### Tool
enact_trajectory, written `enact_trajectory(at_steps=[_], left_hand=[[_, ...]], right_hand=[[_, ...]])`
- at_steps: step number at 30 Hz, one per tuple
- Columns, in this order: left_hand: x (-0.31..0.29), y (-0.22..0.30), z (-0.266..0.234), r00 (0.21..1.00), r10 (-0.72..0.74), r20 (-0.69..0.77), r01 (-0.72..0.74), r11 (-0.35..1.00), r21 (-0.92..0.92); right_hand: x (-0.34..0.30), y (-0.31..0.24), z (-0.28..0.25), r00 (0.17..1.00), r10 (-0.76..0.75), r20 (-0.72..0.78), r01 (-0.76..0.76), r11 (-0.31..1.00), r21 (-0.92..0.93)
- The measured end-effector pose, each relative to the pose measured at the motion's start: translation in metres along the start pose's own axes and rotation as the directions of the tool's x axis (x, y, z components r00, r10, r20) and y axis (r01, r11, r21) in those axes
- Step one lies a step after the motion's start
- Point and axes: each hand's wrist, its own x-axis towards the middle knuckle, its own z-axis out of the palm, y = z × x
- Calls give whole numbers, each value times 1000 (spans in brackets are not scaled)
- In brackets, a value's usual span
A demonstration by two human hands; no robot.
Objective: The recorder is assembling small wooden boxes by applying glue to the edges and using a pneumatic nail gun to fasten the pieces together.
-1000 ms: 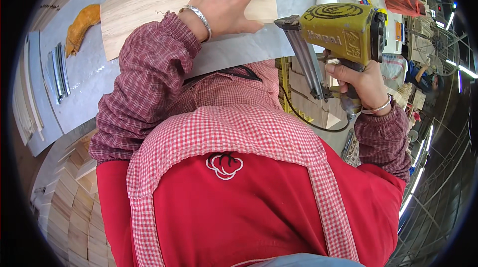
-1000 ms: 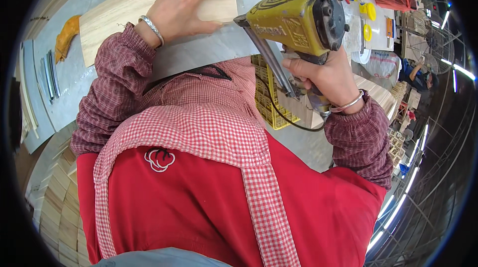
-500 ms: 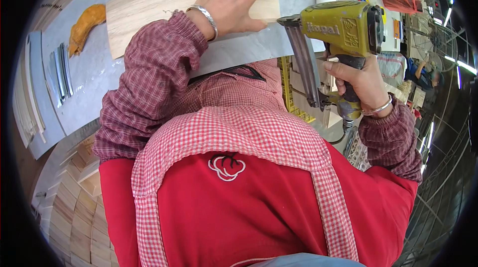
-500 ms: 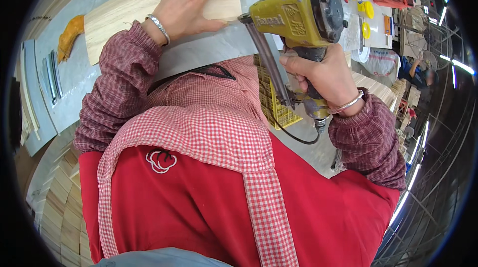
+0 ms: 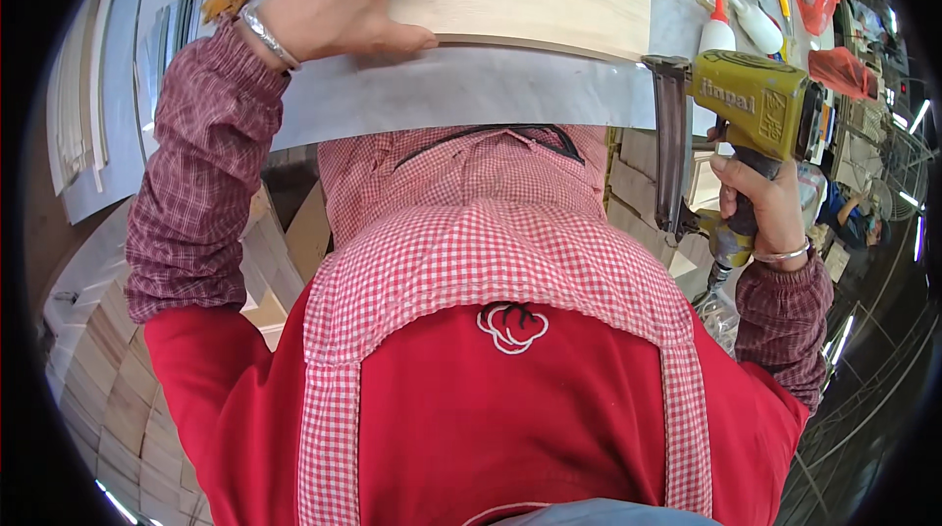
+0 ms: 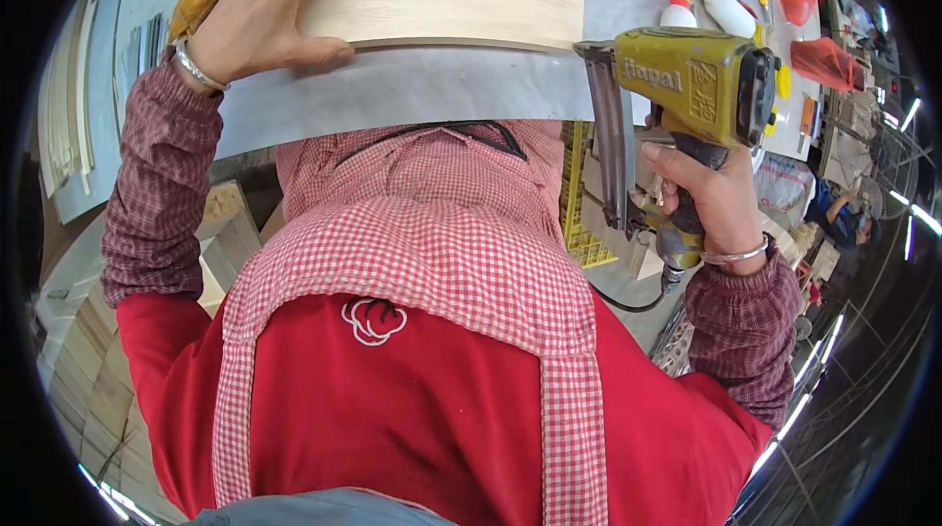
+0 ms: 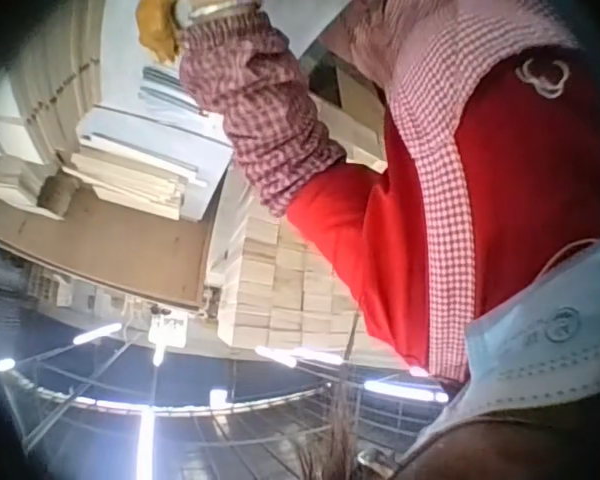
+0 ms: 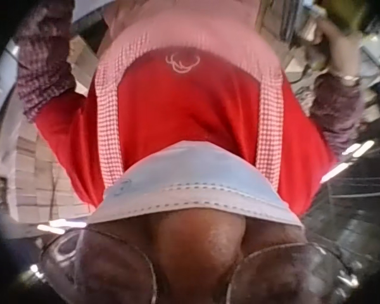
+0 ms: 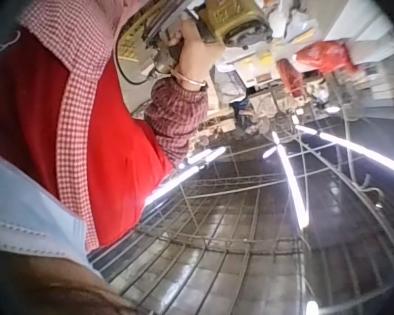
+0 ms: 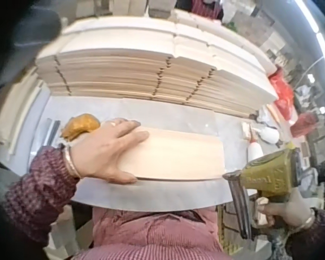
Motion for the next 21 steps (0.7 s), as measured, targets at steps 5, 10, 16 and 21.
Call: enact_trajectory(at_steps=[5,10,16,21], left_hand=[[7,4,3,948,-204,244,280,898,-339],[7,0,18,978,99,-185,-89,994,58],[16,3,18,986,103,-132,-96,994,58],[23,10,19,994,58,-91,-60,998,-16]], right_hand=[[-6,0,7,999,-23,-46,22,1000,-13],[-13,-13,35,997,-74,-27,74,997,9],[-8,-23,55,989,-114,95,130,976,-173],[-6,-18,58,976,-178,124,199,963,-184]])
